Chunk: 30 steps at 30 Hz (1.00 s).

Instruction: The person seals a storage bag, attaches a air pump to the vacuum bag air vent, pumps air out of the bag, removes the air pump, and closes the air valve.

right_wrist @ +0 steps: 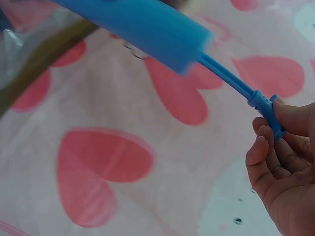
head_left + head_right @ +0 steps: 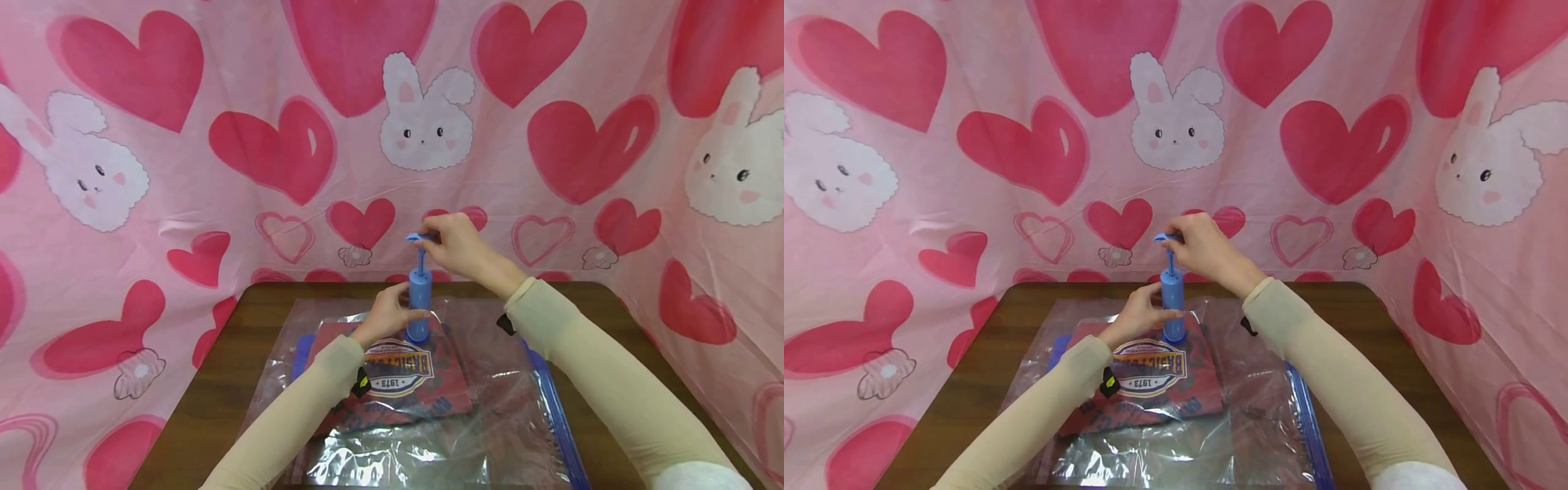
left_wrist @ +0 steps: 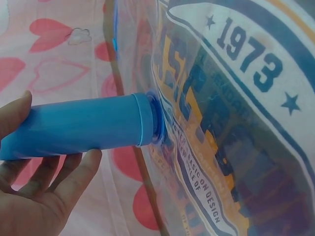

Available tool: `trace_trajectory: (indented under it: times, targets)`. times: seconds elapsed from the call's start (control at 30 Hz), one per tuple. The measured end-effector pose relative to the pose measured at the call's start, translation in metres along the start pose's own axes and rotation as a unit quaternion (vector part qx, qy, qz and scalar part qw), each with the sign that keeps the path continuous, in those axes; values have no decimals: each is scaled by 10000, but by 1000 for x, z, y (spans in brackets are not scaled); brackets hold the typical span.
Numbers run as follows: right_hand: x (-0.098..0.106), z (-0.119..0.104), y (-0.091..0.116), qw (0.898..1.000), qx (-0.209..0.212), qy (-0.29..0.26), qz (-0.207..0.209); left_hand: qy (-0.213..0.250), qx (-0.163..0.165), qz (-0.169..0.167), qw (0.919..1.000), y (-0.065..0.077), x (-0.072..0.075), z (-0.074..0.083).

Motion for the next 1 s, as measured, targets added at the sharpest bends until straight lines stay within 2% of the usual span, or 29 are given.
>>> trace_trajectory:
  times: [0.27, 0.53, 0.73, 1.0]
  targets:
    - [43, -13, -31, 9984, -45, -9, 565, 45, 97, 77, 9999, 2, 2, 1]
    - [56, -14, -32, 9968, -123, 67, 781, 19, 147, 12, 9999, 0, 0, 1]
    - [50, -13, -22, 9966, -241, 186, 763, 12, 133, -40, 9999, 0, -1, 2]
    - [7, -2, 4, 9993, -323, -14, 196, 162, 64, -59, 9998, 1, -2, 0]
Point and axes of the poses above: each hand's wrist, its own y-axis away from the middle knuckle, its own x-axis out of the back of the hand, z = x × y, the point moved 4 cm from there along -y, towards the middle knuckle, and after that the axes turned 14 degrees about y, right-handed, at the moved point
